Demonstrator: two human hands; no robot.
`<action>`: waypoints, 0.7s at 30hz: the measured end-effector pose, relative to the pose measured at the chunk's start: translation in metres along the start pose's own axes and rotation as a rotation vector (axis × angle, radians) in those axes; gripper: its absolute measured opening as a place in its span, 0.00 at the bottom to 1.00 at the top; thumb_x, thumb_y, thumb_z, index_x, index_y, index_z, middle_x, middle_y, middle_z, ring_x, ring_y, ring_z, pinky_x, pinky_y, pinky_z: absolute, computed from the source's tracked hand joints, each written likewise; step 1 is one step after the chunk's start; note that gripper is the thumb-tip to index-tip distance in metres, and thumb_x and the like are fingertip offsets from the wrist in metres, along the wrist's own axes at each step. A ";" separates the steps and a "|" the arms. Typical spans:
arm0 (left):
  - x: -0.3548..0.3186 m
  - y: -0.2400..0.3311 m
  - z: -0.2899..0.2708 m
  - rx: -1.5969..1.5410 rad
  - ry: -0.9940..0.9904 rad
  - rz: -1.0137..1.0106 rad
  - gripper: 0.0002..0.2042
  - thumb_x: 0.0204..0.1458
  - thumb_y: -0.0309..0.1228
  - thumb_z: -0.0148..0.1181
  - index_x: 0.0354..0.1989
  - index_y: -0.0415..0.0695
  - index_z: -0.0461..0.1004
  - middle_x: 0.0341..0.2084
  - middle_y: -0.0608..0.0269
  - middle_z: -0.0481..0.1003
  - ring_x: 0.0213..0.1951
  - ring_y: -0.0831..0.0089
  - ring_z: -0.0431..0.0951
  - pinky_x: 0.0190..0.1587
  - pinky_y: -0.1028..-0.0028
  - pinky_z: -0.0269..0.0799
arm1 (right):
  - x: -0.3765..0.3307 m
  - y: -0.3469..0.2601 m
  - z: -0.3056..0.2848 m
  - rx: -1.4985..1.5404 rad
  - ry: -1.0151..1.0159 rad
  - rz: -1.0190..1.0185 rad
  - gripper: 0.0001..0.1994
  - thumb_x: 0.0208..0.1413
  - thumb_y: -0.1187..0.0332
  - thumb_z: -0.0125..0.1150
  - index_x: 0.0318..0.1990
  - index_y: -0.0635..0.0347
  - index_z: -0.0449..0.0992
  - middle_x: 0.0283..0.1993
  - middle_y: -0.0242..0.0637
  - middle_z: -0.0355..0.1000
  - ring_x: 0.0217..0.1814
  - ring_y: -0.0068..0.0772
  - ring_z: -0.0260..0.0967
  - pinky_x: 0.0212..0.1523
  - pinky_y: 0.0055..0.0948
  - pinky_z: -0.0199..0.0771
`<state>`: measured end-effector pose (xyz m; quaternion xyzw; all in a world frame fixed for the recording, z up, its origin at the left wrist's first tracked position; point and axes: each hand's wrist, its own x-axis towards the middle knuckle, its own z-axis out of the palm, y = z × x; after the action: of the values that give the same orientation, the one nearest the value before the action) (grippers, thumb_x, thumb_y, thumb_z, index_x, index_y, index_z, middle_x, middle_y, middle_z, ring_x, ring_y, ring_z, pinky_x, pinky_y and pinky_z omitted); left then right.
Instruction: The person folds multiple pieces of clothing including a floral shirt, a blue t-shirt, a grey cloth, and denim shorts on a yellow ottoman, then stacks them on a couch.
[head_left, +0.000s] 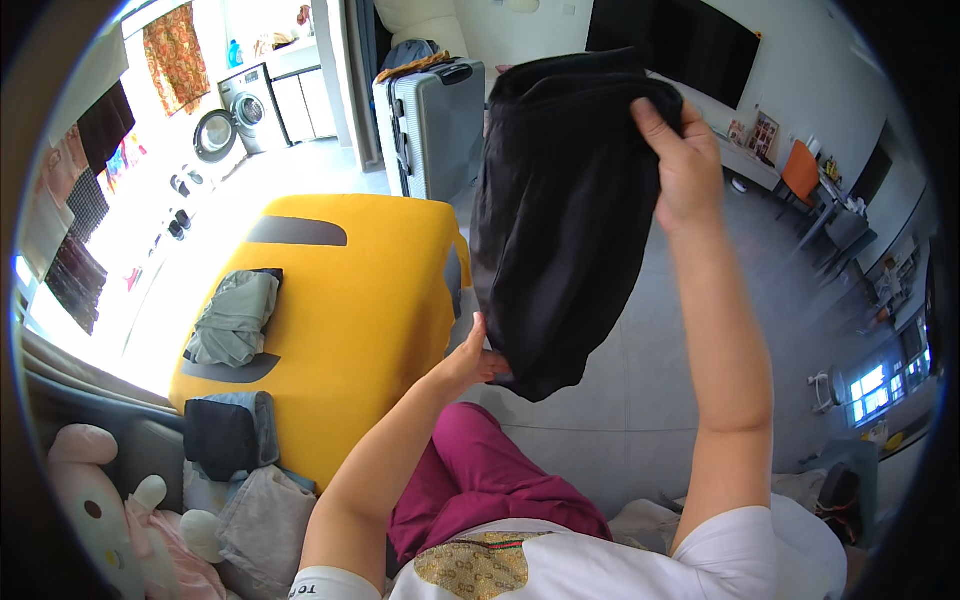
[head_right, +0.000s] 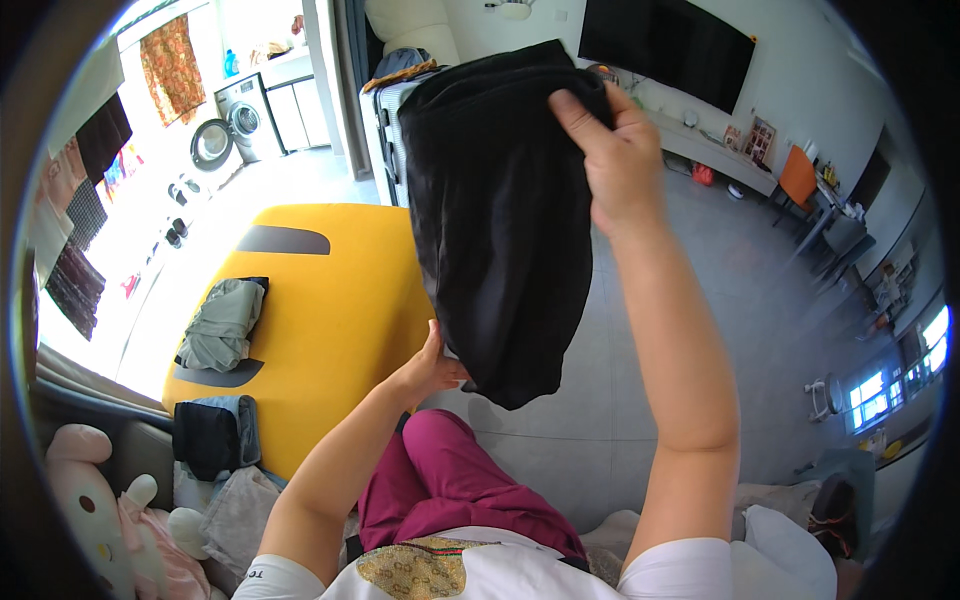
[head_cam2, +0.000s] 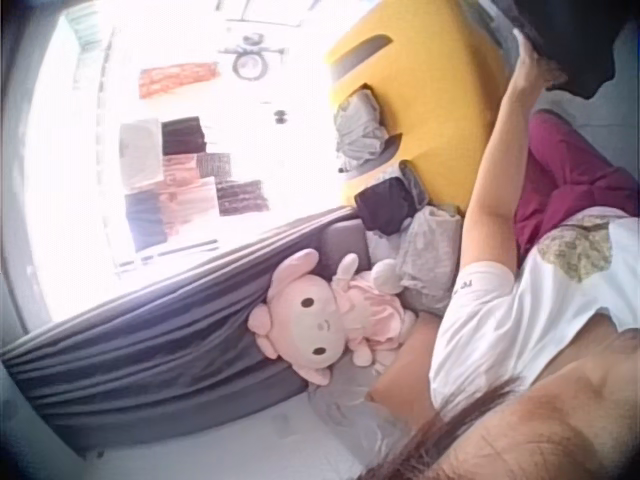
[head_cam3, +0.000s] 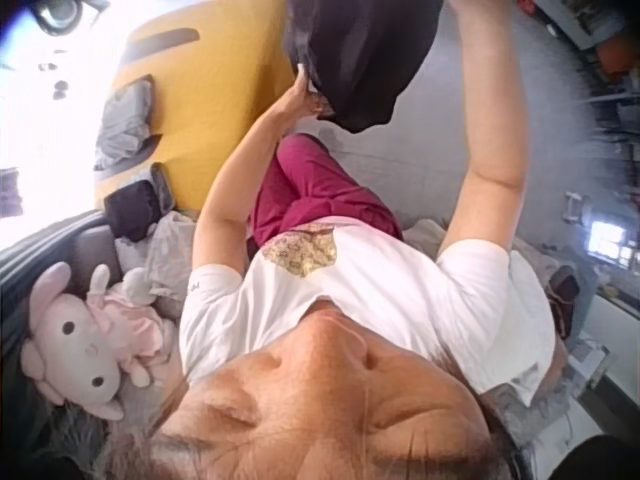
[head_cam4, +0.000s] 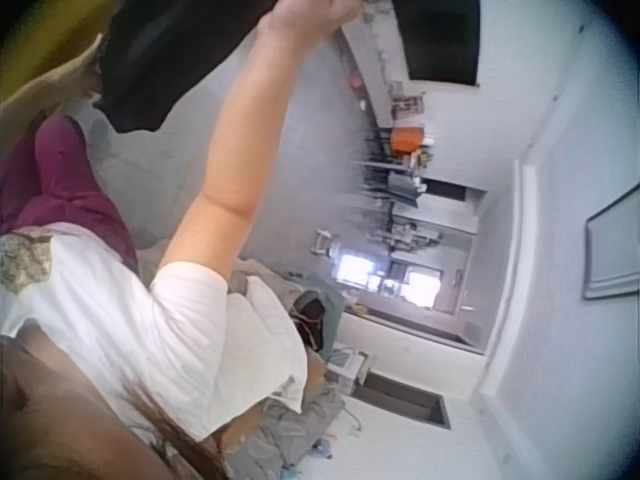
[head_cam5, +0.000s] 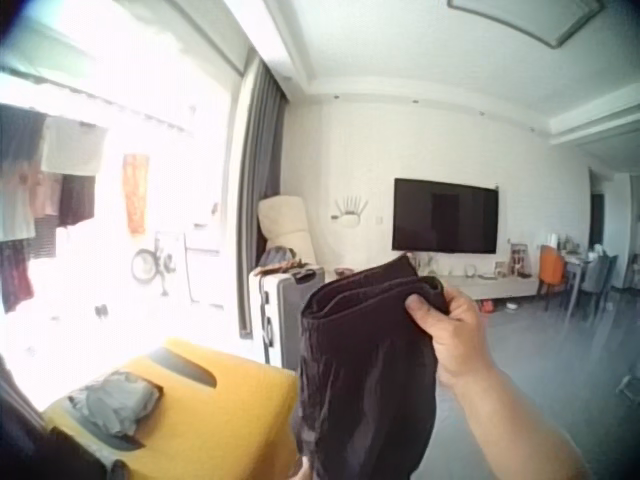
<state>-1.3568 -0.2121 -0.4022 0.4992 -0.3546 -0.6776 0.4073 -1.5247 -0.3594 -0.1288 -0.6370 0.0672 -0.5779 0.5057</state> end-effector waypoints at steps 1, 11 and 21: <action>0.010 -0.003 -0.005 -0.026 -0.101 -0.024 0.45 0.48 0.71 0.12 0.70 0.54 0.35 0.59 0.51 0.64 0.67 0.58 0.51 0.66 0.52 0.40 | 0.004 -0.005 0.001 0.010 0.037 0.003 0.08 0.53 0.68 0.64 0.39 0.60 0.77 0.37 0.29 0.75 0.38 0.20 0.69 0.44 0.20 0.68; 0.028 0.034 0.026 -0.224 0.334 0.552 0.45 0.53 0.68 0.32 0.67 0.56 0.18 0.59 0.63 0.57 0.65 0.66 0.53 0.64 0.60 0.42 | 0.036 -0.056 0.005 -0.114 0.119 -0.043 0.21 0.54 0.62 0.62 0.51 0.67 0.70 0.49 0.40 0.72 0.53 0.33 0.68 0.58 0.27 0.64; 0.064 0.003 0.045 -0.066 0.520 0.214 0.28 0.57 0.51 0.51 0.56 0.41 0.58 0.38 0.58 0.72 0.38 0.73 0.71 0.45 0.70 0.67 | 0.050 -0.092 0.045 0.134 0.044 0.054 0.18 0.57 0.57 0.56 0.43 0.65 0.74 0.39 0.42 0.76 0.38 0.38 0.75 0.41 0.36 0.76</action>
<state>-1.4108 -0.2676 -0.4133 0.6026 -0.2667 -0.4912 0.5697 -1.5186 -0.3234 -0.0213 -0.5870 0.0566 -0.5811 0.5609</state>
